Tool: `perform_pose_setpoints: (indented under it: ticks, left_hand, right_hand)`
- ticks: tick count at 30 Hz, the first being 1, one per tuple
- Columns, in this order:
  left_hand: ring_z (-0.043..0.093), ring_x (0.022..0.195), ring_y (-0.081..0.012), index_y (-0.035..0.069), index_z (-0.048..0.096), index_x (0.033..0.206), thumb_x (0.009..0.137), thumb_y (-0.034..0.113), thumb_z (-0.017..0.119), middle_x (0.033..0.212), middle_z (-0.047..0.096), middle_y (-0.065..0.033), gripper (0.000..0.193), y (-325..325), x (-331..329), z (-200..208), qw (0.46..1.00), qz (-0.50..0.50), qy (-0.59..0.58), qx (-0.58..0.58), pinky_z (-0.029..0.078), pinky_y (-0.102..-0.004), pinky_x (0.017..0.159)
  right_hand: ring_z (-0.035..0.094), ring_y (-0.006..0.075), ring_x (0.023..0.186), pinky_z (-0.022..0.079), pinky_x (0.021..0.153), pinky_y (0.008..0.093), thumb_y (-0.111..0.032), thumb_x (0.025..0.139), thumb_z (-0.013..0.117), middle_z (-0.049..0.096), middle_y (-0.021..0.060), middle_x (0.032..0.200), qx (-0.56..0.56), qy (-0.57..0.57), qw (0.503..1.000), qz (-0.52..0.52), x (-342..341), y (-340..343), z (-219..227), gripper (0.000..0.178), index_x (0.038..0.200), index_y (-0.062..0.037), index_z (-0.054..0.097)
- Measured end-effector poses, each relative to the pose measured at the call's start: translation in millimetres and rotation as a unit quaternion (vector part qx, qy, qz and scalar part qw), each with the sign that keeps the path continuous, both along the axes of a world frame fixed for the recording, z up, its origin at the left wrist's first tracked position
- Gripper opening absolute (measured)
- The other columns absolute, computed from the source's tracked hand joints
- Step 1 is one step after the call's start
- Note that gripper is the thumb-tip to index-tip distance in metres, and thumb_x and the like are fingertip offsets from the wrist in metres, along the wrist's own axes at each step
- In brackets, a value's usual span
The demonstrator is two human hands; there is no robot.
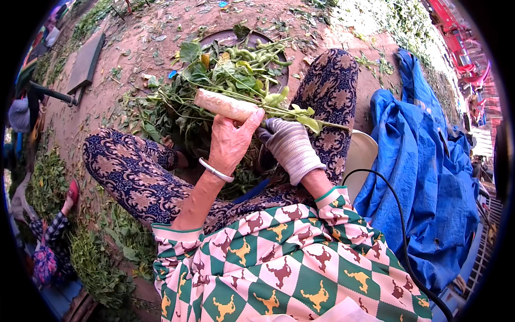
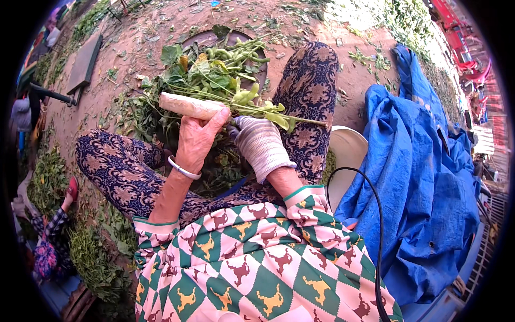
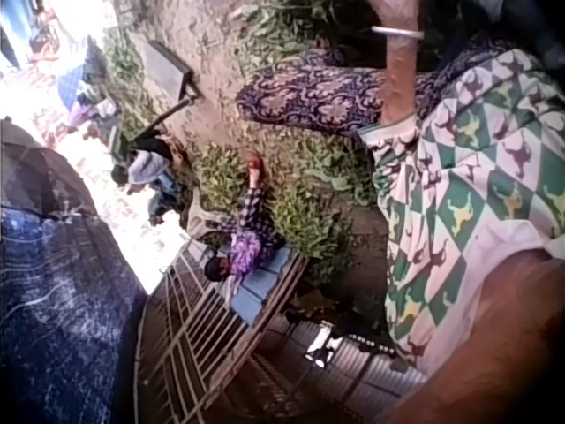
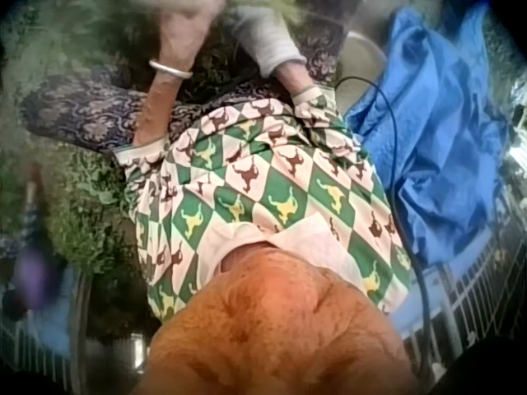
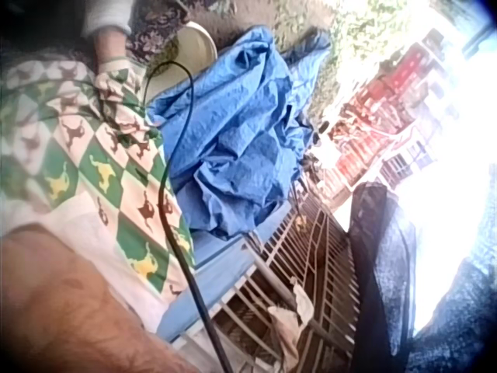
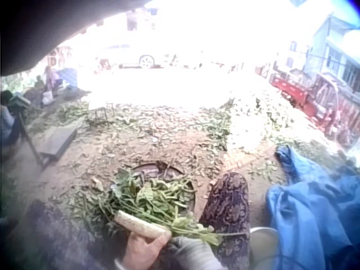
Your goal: The person sits on the ground and uses a knife to trim the stems and leaves off of green vegetables, likely okra, placing the trimmed pieces into a bowl.
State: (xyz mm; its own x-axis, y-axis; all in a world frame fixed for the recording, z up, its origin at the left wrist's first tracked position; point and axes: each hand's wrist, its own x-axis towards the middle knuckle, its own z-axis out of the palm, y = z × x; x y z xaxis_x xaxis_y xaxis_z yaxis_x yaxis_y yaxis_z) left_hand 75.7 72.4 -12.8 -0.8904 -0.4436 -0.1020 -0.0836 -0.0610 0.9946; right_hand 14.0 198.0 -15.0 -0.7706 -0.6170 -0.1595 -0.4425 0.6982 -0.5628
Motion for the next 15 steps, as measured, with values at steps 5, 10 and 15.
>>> perform_pose_setpoints:
  ticks: [5,10,15]
  left_hand:
    - [0.058,0.072,-0.0083,-0.002,0.063,0.092,0.080,0.013,0.068,0.079,0.063,-0.0018,0.019,-2.2,-1.9,4.2,1.000,0.008,0.018,-0.015,0.046,-0.0228,0.067]
    - [0.059,0.070,-0.0090,-0.001,0.064,0.090,0.080,0.013,0.067,0.078,0.064,-0.0032,0.018,-1.5,-2.2,-1.2,0.998,0.004,0.010,-0.064,0.046,-0.0231,0.066]
    - [0.060,0.065,-0.0108,-0.001,0.063,0.088,0.080,0.012,0.067,0.072,0.064,-0.0048,0.015,7.2,-0.4,7.0,0.984,0.002,0.002,-0.179,0.047,-0.0248,0.061]
  right_hand:
    - [0.058,0.0243,0.053,0.045,0.050,0.0351,-0.034,0.083,0.060,0.060,0.0112,0.062,-0.080,-0.251,0.960,-0.097,-0.6,-2.4,13.0,0.030,0.084,-0.0047,0.063]
    - [0.056,0.0223,0.048,0.045,0.047,0.0336,-0.032,0.083,0.061,0.059,0.0103,0.059,-0.049,-0.271,0.956,-0.104,-3.8,-0.7,6.2,0.030,0.079,-0.0022,0.061]
    - [0.059,0.0362,0.066,0.047,0.058,0.0417,-0.026,0.082,0.060,0.061,0.0196,0.070,-0.089,-0.111,0.989,-0.045,0.3,2.1,-17.7,0.025,0.084,-0.0018,0.060]
